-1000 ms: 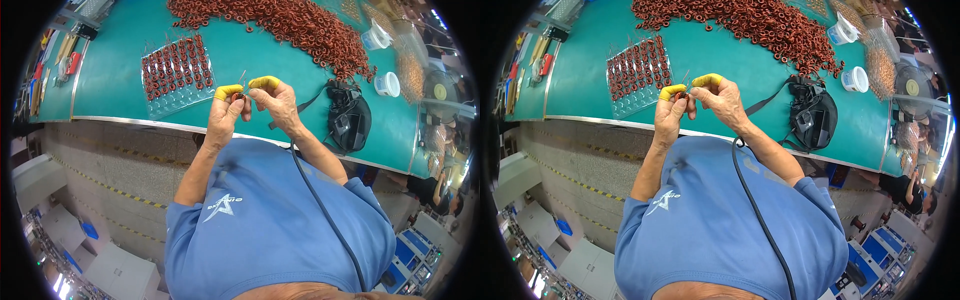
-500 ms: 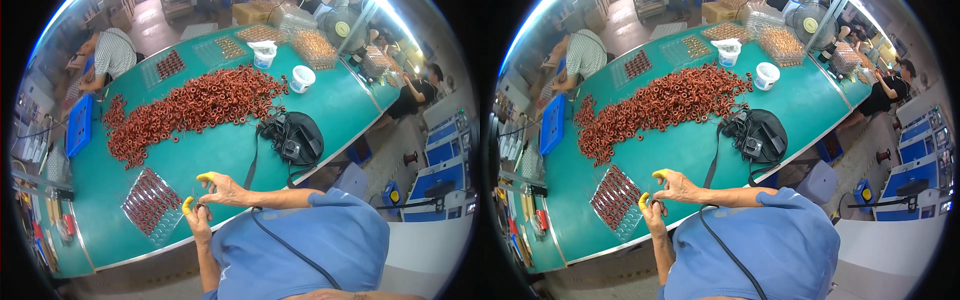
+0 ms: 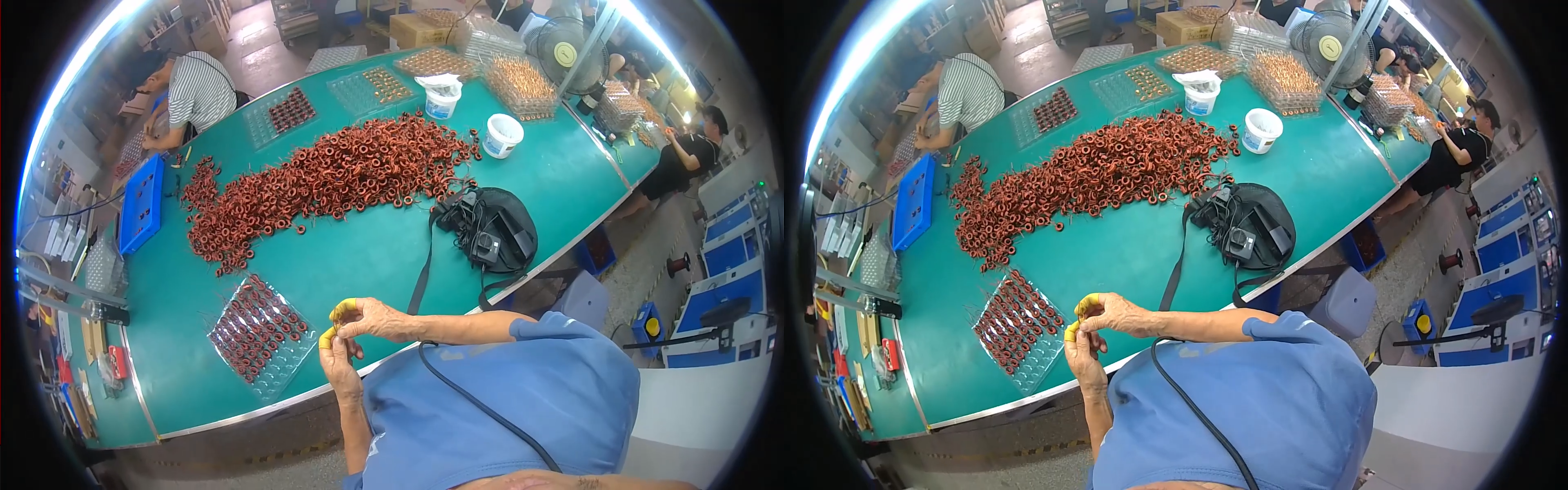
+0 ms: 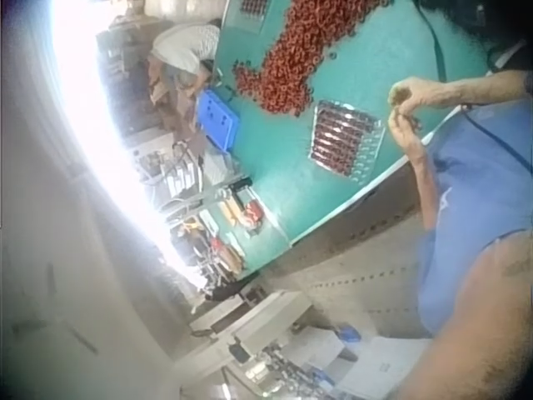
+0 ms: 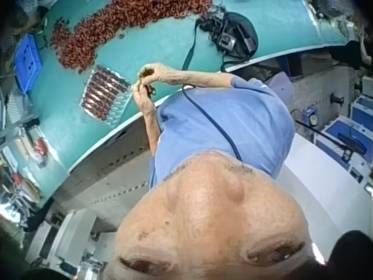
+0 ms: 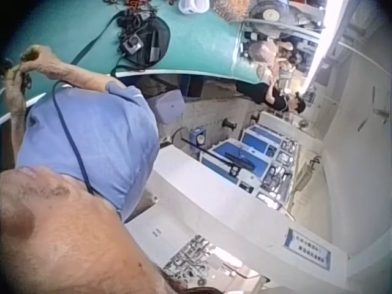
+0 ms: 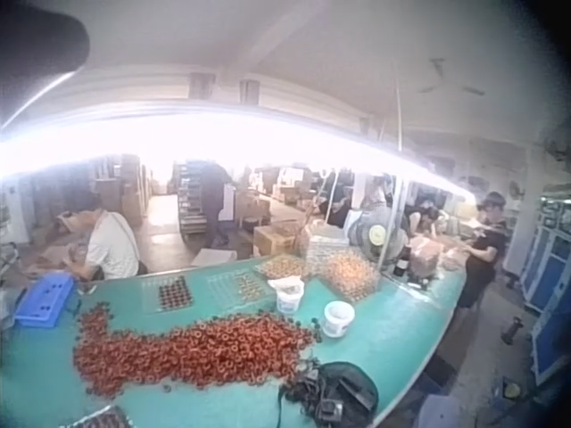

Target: The person is manually assembling small copper coils by placing them into a plastic grid tray at a factory workbench.

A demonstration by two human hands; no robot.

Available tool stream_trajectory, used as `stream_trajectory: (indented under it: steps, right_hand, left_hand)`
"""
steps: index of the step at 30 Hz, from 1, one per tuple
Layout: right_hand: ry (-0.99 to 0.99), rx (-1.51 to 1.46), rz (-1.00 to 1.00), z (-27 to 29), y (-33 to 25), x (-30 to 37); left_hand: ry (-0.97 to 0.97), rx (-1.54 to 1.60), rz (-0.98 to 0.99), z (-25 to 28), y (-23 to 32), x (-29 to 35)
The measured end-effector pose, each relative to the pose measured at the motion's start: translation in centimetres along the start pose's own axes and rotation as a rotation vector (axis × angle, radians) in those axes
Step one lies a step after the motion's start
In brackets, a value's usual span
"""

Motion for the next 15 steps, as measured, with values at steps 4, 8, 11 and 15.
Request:
stream_trajectory:
  steps: [4, 8, 11, 15]
  right_hand:
    - [0.065, 0.051, -0.030, 0.2, 0.2, 0.4]
    - [0.107, 0.191, 0.053, -0.4, 0.1, 0.6]
    - [0.115, 0.287, 0.096, -0.4, -0.1, 0.9]
    - [0.111, 0.389, 0.088, -0.6, 0.9, -0.2]
  left_hand:
    - [0.017, -0.027, -0.069, 0.1, -0.7, 0.3]
    - [0.096, -0.026, -0.095, 1.1, -1.4, 1.1]
    - [0.103, -0.043, -0.072, 1.4, -1.9, 1.5]
    - [0.134, -0.051, -0.050, 2.7, -2.6, 1.8]
Point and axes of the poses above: each hand's wrist, its own x-axis away from the middle knuckle, its own z-axis out of the back of the hand, y = z × x, the point moved 7 cm from there along -x, towards the middle knuckle, and after that the axes turned 8 degrees about x, right-handed, at the moved point
